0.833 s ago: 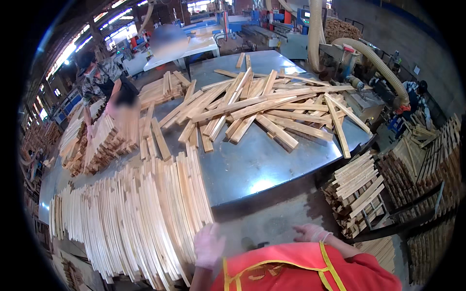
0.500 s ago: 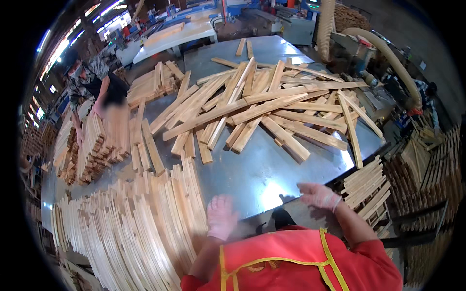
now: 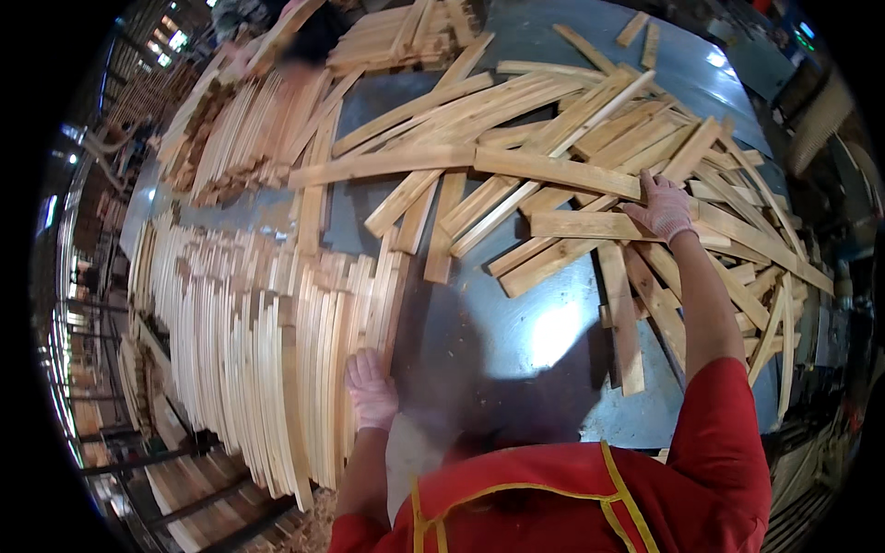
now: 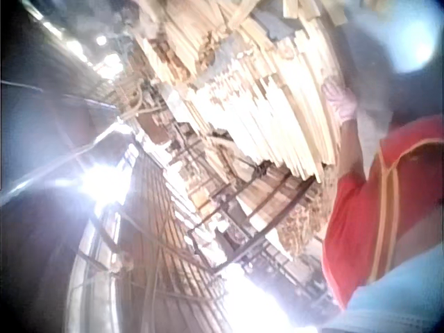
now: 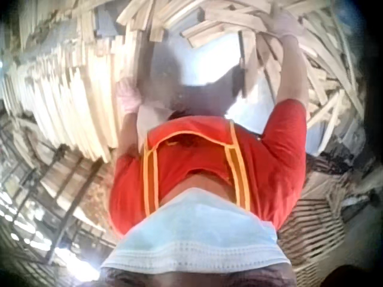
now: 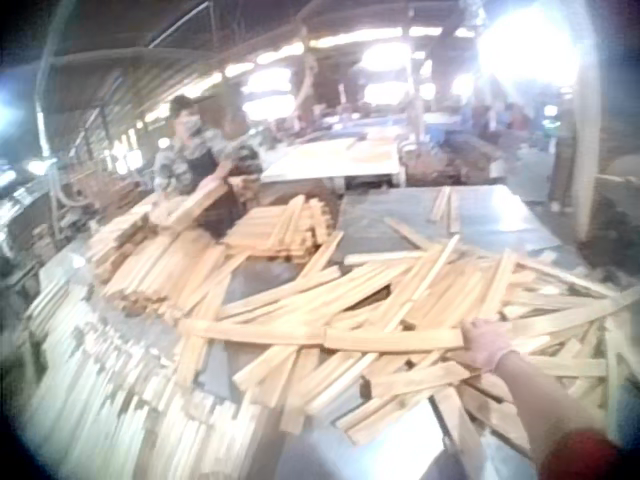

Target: The person picks up individual wooden planks from a large pile on a metal table and stacks them neatly. They repeatedly gather planks, align them, and place them into a growing stack, occasionally moving the stack to a nearby rack.

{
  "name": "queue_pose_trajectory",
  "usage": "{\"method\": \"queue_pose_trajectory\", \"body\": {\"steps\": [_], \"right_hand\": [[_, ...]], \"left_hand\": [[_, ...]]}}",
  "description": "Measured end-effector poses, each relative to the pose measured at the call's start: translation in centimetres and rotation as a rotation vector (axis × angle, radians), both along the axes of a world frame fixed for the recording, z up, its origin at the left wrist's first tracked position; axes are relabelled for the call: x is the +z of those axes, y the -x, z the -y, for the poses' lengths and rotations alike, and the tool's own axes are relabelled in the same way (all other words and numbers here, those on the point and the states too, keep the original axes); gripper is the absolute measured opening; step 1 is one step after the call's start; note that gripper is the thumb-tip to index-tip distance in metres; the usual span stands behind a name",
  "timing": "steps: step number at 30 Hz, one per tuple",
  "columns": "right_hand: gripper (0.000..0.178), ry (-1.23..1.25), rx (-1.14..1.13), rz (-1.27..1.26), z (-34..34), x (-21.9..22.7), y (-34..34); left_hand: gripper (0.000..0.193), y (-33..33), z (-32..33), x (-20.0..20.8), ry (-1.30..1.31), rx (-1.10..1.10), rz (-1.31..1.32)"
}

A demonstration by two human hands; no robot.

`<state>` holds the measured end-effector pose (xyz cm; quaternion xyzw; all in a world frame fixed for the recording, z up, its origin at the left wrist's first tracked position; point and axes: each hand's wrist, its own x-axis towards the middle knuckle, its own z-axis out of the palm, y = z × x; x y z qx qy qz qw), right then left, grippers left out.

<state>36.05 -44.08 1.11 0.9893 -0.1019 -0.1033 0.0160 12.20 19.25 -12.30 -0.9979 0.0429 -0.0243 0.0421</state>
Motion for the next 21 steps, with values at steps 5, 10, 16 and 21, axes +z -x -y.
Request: {"method": "queue_pose_trajectory", "body": {"steps": [5,10,16,21], "right_hand": [[0.078,-0.115,0.211,-0.203,-6.2,-2.0,9.6],[0.08,-0.288,0.162,-0.27,-14.0,-2.3,18.3],[0.095,-1.03,-0.175,-0.26,-31.2,-3.6,29.0],[0.11,-1.23,0.085,-0.338,-36.3,-6.0,31.2]], "left_hand": [[0.091,-0.4,0.6,0.1,0.008,-0.005,0.036],[0.095,-0.5,1.1,1.5,-0.043,0.048,-0.026],[0.082,0.9,8.7,7.3,0.992,0.147,-0.18],[0.062,0.7,8.8,6.9,1.281,0.273,-0.282]]}}
